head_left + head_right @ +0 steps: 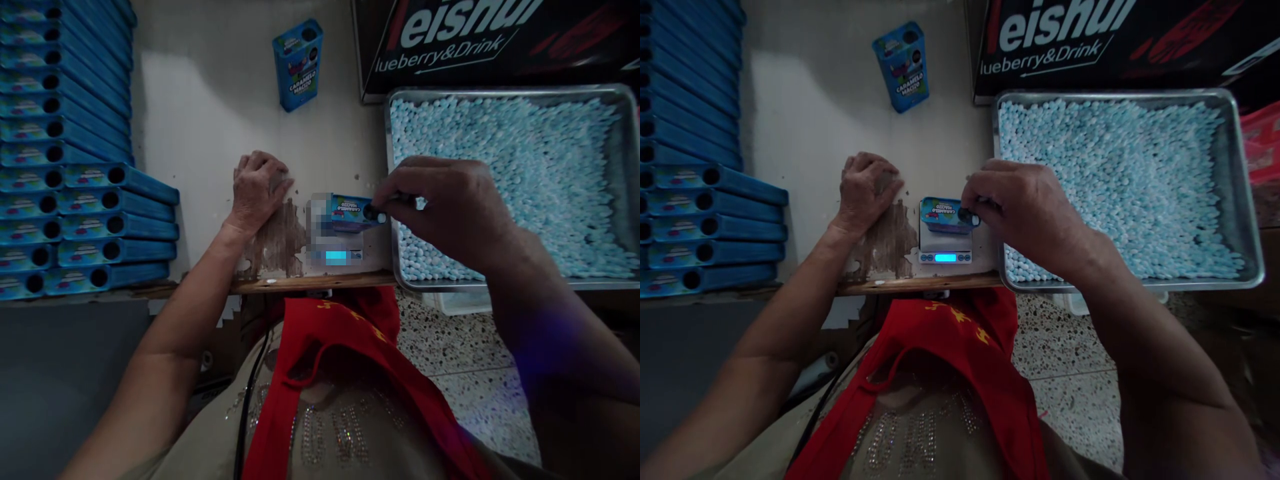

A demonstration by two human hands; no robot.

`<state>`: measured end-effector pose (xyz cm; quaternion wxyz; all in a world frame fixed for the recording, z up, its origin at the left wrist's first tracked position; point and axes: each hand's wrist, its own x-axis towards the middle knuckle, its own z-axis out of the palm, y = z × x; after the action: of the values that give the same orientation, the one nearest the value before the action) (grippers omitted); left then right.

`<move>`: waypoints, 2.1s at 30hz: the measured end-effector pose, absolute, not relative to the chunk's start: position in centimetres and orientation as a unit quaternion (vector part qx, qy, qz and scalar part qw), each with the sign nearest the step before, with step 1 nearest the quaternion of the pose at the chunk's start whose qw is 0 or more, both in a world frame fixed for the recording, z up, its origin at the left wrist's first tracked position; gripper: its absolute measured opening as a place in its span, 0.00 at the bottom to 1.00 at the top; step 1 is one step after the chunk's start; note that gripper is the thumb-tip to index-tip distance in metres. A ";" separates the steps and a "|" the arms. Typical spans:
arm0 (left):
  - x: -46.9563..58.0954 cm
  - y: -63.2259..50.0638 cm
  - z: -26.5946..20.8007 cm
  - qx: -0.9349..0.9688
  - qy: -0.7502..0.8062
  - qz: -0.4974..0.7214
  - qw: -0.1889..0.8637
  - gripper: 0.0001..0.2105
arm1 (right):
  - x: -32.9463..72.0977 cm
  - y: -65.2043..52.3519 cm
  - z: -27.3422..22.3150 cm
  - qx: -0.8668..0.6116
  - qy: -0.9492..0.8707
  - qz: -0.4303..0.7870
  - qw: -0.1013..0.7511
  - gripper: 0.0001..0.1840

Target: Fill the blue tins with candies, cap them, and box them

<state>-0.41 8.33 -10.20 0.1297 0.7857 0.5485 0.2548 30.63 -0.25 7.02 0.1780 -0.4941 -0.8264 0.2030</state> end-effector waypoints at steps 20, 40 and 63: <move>-0.4 8.4 -9.9 0.789 0.547 0.253 0.123 0.11 | 31.1 0.2 6.0 -0.478 -0.827 0.225 0.194 0.14; -0.4 8.5 -10.3 0.786 0.555 0.248 0.116 0.13 | 31.1 0.5 6.2 -0.494 -0.818 0.244 0.165 0.12; -0.6 8.8 -10.6 0.789 0.542 0.268 0.109 0.09 | 32.1 0.3 6.0 -0.501 -0.786 0.253 0.260 0.04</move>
<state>-0.55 8.85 -10.60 0.1088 0.7890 0.5419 0.2682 32.09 0.34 6.04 0.2595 -0.5010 -0.7860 0.2525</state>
